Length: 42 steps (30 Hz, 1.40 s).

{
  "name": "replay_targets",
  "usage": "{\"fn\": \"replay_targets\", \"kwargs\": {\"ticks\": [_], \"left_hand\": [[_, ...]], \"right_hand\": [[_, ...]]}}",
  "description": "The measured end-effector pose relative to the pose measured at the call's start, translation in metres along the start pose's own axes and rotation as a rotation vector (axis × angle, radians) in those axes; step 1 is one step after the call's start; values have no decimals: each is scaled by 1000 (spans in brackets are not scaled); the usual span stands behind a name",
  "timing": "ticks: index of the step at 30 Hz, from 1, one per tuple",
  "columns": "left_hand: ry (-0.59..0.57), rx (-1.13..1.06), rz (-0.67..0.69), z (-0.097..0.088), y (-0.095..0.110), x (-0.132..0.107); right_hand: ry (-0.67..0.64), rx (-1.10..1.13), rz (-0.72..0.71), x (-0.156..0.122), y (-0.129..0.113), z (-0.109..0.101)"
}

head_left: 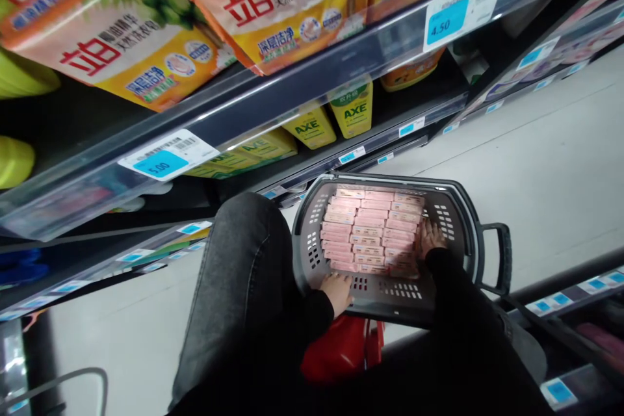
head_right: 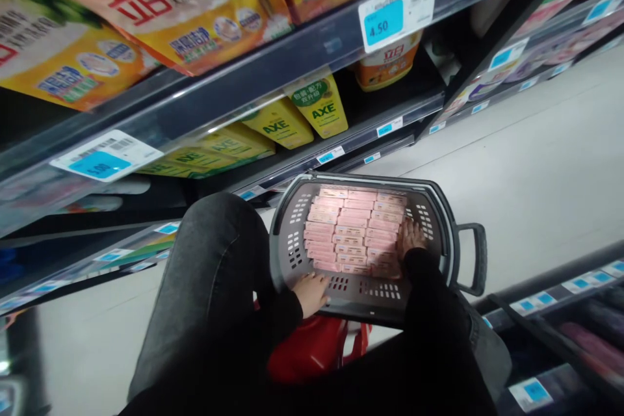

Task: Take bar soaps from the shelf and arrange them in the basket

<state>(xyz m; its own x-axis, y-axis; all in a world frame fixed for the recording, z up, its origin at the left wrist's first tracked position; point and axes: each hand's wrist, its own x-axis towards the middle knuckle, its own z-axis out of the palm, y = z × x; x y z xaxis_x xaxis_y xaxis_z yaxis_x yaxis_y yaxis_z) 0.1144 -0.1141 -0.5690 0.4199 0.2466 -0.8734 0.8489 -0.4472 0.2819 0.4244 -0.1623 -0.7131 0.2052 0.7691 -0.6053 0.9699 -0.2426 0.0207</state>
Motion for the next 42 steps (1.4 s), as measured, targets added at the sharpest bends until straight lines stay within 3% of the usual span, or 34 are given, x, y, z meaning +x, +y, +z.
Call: {"fn": "replay_targets", "kwargs": {"ticks": [6,12,18,25,31,42], "left_hand": [[-25,25,2,3,1,0],[-29,33,-12,-2,3,-1],[-31,35,-2,-2,4,-3],[-11,28,-8,-2,5,-1],[-29,7,-18,1,5,0],[-36,24,-50,0,0,-1]], "right_hand": [[2,-109,-86,-1,1,4],[50,-66,-3,2,-5,-12],[28,-37,43,3,-5,-8],[74,-179,-16,7,5,-6],[25,-250,-51,8,17,-3],[-5,-183,-113,12,15,1]]}}
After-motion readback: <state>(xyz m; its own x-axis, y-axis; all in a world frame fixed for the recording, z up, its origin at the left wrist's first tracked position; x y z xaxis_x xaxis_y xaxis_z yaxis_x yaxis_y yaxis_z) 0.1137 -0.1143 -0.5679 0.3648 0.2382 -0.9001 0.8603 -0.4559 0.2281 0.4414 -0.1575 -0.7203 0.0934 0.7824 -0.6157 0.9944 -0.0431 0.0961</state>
